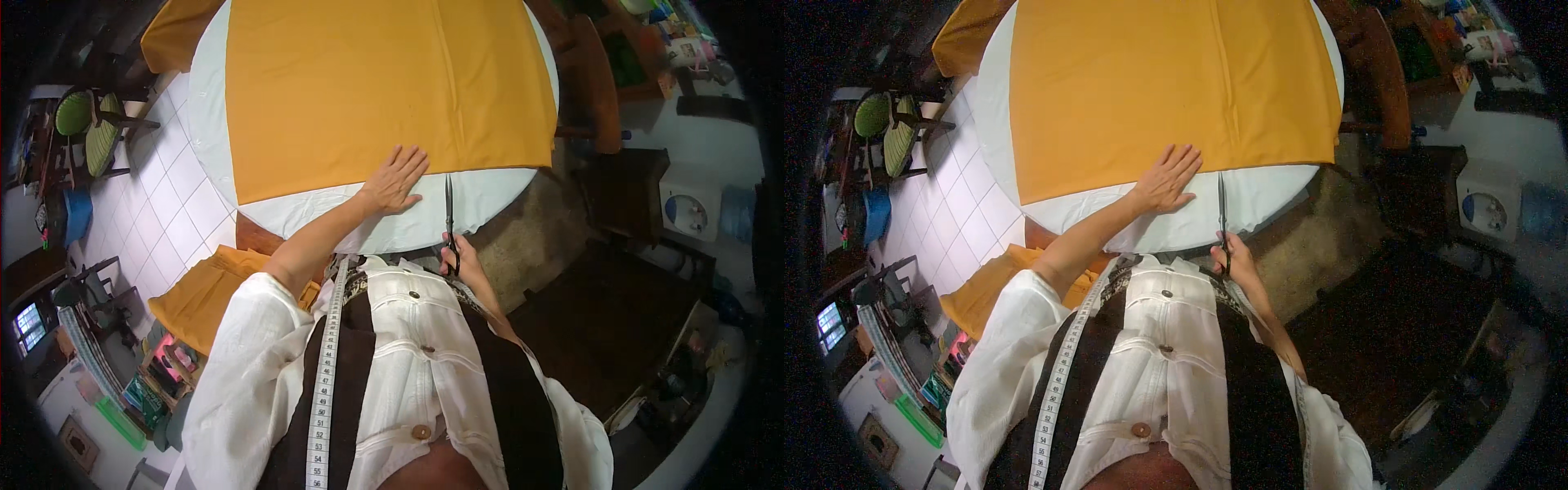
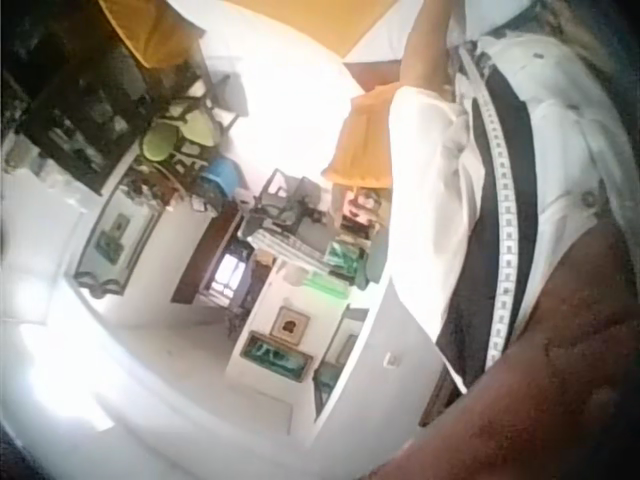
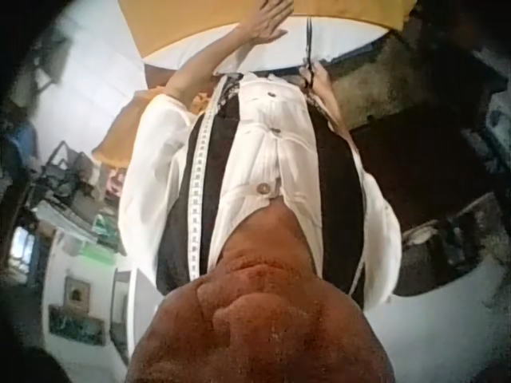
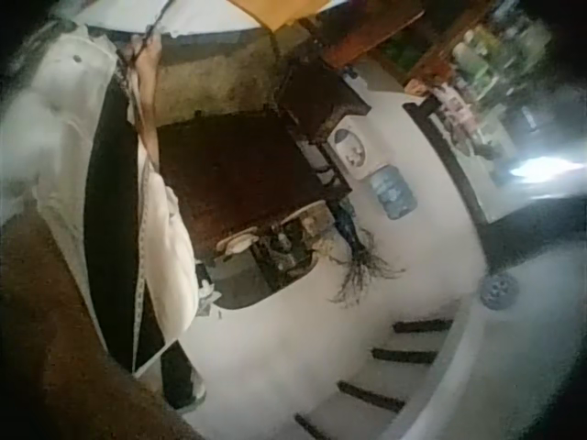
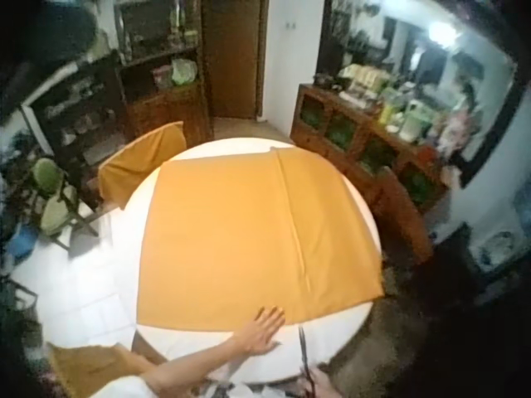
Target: Measure a piece of yellow fabric with a measuring tape, mark it with a pencil, and then cut it along the marked line with scissors.
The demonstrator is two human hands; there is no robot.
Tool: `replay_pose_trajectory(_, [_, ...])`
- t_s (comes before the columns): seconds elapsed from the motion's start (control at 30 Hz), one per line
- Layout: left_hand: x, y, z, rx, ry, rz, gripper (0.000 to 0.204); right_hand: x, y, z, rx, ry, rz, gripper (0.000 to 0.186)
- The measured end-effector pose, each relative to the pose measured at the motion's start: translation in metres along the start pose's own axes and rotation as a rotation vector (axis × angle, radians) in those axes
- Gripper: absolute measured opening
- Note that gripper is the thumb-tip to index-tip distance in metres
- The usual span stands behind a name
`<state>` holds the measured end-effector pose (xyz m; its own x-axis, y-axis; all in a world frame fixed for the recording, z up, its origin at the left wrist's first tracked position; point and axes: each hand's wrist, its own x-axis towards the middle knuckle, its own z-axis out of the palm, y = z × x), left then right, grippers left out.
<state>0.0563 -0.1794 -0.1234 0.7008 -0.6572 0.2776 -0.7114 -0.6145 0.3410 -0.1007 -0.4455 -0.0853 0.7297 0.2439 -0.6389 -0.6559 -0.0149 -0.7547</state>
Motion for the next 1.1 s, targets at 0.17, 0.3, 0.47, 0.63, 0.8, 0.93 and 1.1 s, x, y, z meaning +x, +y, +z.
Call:
replay_pose_trajectory(0.17, [0.011,-0.014,0.009,-0.057,0.031,0.019,0.075,0.003,0.006,-0.003,0.012,0.034,0.005,0.056])
replay_pose_trajectory(0.3, [0.018,-0.026,0.023,0.071,0.007,-0.079,0.076,0.006,0.011,-0.010,0.033,0.049,-0.003,0.056])
replay_pose_trajectory(0.47, [0.023,-0.031,0.016,0.058,-0.012,-0.068,0.075,0.009,0.010,-0.010,0.004,0.038,-0.036,0.056])
replay_pose_trajectory(0.63, [0.031,-0.062,0.001,0.122,0.144,-0.194,0.070,0.010,0.005,0.001,-0.039,0.029,-0.028,0.056])
replay_pose_trajectory(0.8, [0.022,-0.060,-0.005,0.185,0.169,-0.117,0.051,0.014,-0.002,0.005,-0.044,-0.025,0.000,0.054])
replay_pose_trajectory(0.93, [0.011,-0.017,-0.008,-0.185,0.006,-0.155,0.027,0.018,0.005,-0.001,-0.014,-0.086,0.045,0.053])
replay_pose_trajectory(1.1, [-0.011,0.020,0.006,-0.232,0.254,-0.306,0.009,0.019,-0.005,0.006,-0.040,-0.124,0.072,0.049])
